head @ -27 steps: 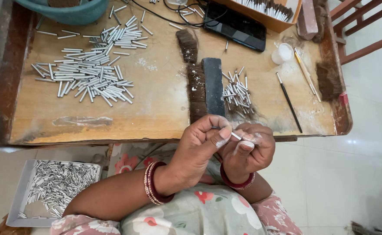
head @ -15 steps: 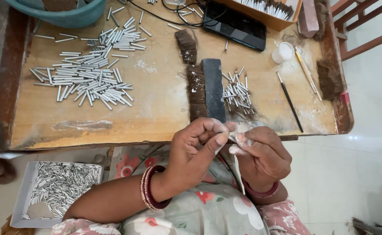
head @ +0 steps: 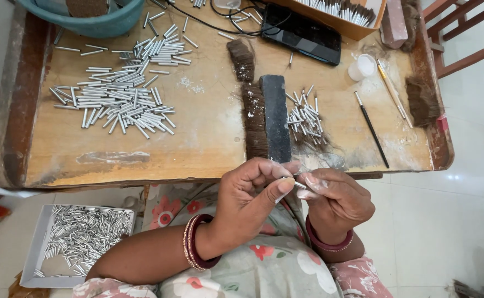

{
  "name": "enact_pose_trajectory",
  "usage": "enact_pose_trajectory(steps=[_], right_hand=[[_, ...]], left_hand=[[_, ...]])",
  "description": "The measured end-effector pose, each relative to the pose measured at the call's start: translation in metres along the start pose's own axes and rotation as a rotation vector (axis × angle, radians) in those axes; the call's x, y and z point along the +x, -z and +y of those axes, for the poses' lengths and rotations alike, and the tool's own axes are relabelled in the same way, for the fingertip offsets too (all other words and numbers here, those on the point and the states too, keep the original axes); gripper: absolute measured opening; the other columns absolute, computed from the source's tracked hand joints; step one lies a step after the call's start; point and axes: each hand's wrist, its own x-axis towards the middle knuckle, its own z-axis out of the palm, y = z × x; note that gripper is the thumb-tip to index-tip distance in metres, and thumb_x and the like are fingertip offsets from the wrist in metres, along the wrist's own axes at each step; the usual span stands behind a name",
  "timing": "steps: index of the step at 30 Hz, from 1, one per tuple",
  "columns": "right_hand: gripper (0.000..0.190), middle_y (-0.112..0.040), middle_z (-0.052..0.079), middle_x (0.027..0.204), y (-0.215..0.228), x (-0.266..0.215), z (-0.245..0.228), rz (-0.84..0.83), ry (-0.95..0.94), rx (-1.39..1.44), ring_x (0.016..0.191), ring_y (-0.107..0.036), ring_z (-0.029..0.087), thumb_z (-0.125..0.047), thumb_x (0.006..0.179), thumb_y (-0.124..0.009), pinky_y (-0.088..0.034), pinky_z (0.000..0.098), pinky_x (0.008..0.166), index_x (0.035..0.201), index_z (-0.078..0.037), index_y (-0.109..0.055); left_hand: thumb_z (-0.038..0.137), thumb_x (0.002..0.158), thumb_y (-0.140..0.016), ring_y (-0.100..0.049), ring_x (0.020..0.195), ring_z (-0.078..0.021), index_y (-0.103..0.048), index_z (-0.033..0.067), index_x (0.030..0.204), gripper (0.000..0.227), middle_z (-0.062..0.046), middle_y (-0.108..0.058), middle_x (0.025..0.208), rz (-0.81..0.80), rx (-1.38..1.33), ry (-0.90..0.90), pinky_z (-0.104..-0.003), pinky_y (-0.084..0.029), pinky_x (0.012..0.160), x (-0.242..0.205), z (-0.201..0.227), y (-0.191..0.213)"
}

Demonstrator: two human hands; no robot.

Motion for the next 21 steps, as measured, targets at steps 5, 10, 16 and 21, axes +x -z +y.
enact_pose_trajectory(steps=[5,10,16,21], right_hand=[[0.023,-0.073,0.015,0.090,-0.007,0.007,0.003,-0.016,0.054,0.038,0.080,-0.073,0.017,0.007,0.078,-0.085,-0.057,0.0211,0.064,0.095,0.001,-0.071],[0.017,-0.074,0.017,0.090,-0.003,0.006,0.010,-0.025,-0.025,0.082,0.075,-0.073,0.016,0.005,0.082,-0.083,-0.058,0.0232,0.064,0.095,0.000,-0.072],[0.019,-0.073,0.014,0.091,-0.002,0.015,0.006,-0.120,0.144,-0.001,0.083,-0.074,0.021,-0.003,0.082,-0.084,-0.059,0.0254,0.069,0.096,-0.002,-0.071],[0.010,-0.076,0.014,0.108,-0.002,0.041,0.032,-0.123,0.081,-0.303,0.098,-0.078,0.026,-0.006,0.101,-0.074,-0.061,0.0305,0.081,0.108,0.000,-0.069]], left_hand=[[0.009,0.106,-0.066,-0.068,0.116,-0.0138,-0.065,-0.0035,0.110,0.013,-0.009,-0.075,0.109,0.020,0.044,0.000,-0.031,-0.054,0.103,0.002,-0.002,0.000],[0.008,0.106,-0.064,-0.067,0.120,-0.0157,-0.065,-0.0042,0.112,0.014,-0.010,-0.075,0.112,0.016,0.025,0.008,-0.031,-0.053,0.105,0.004,0.005,-0.003],[0.007,0.106,-0.066,-0.070,0.123,-0.0214,-0.070,-0.0044,0.111,0.013,-0.010,-0.076,0.110,0.008,0.200,-0.092,-0.034,-0.056,0.107,0.004,0.003,0.004],[0.013,0.098,-0.075,-0.051,0.145,-0.0368,-0.055,0.0019,0.137,0.045,-0.027,-0.047,0.154,0.049,0.860,-0.376,-0.042,-0.045,0.119,0.030,0.041,0.020]])
